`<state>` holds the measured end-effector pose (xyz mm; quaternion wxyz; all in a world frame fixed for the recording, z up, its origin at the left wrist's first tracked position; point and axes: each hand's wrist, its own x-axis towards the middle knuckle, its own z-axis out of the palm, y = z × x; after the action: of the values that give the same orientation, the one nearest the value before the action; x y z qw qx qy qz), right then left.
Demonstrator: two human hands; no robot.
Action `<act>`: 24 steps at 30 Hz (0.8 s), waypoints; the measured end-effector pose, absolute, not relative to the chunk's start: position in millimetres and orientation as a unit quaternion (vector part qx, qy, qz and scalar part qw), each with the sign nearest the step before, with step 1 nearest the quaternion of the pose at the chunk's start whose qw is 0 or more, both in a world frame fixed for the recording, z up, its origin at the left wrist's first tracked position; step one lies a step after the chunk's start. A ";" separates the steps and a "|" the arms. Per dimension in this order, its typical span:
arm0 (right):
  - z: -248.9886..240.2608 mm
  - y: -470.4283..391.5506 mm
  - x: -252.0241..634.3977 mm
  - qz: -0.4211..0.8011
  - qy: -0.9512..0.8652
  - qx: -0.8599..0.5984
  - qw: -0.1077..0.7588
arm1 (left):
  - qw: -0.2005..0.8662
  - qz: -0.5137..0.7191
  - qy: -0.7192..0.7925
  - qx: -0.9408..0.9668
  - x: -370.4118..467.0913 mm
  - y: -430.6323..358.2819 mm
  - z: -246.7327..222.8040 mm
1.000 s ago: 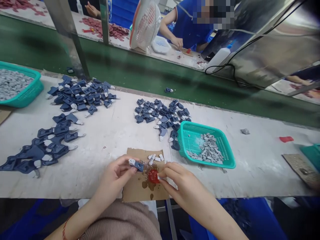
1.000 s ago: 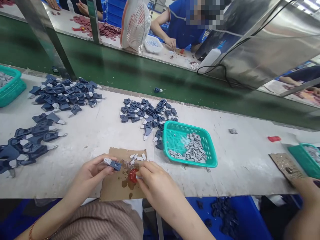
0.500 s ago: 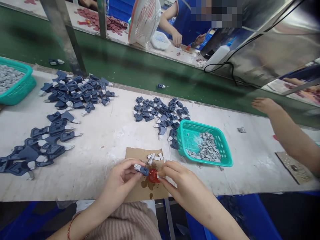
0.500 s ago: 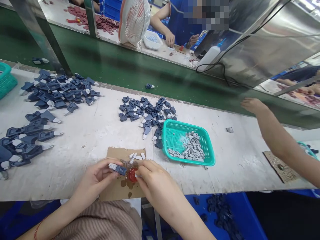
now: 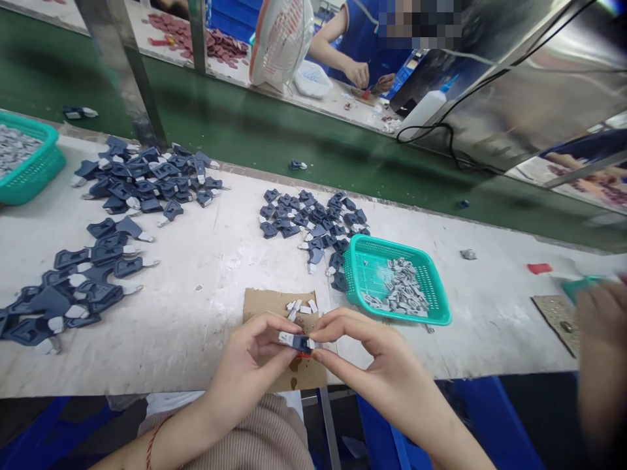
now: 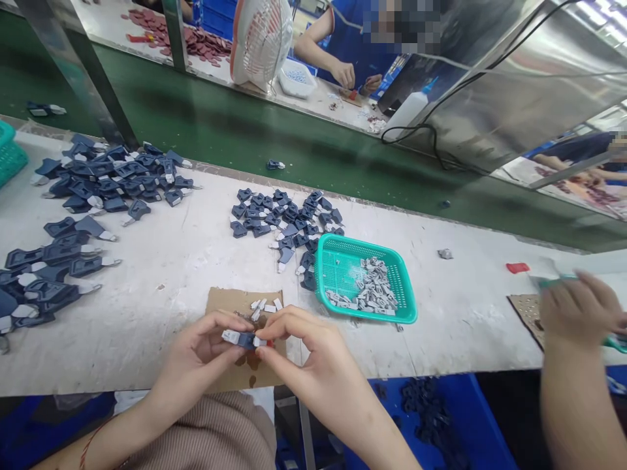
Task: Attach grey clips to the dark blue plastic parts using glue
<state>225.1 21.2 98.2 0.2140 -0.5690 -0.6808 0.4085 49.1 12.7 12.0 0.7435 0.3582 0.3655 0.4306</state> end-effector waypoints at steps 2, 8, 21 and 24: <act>98.0 21.2 223.8 0.407 -0.686 -0.566 0.211 | 0.737 0.437 0.366 0.363 50.0 12.4 12.6; 96.4 20.7 222.7 0.407 -0.694 -0.559 0.202 | 0.732 0.453 0.362 0.358 51.0 11.0 11.9; 93.5 20.7 219.8 0.456 -0.629 -0.584 0.235 | 0.751 0.456 0.345 0.329 51.0 12.4 13.2; 93.1 20.2 220.2 0.472 -0.612 -0.587 0.241 | 0.759 0.457 0.336 0.320 51.3 11.9 12.8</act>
<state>220.2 20.2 93.1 0.2412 -0.5867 -0.6124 0.4718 51.3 11.9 12.8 0.7589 0.3202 0.3361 0.4567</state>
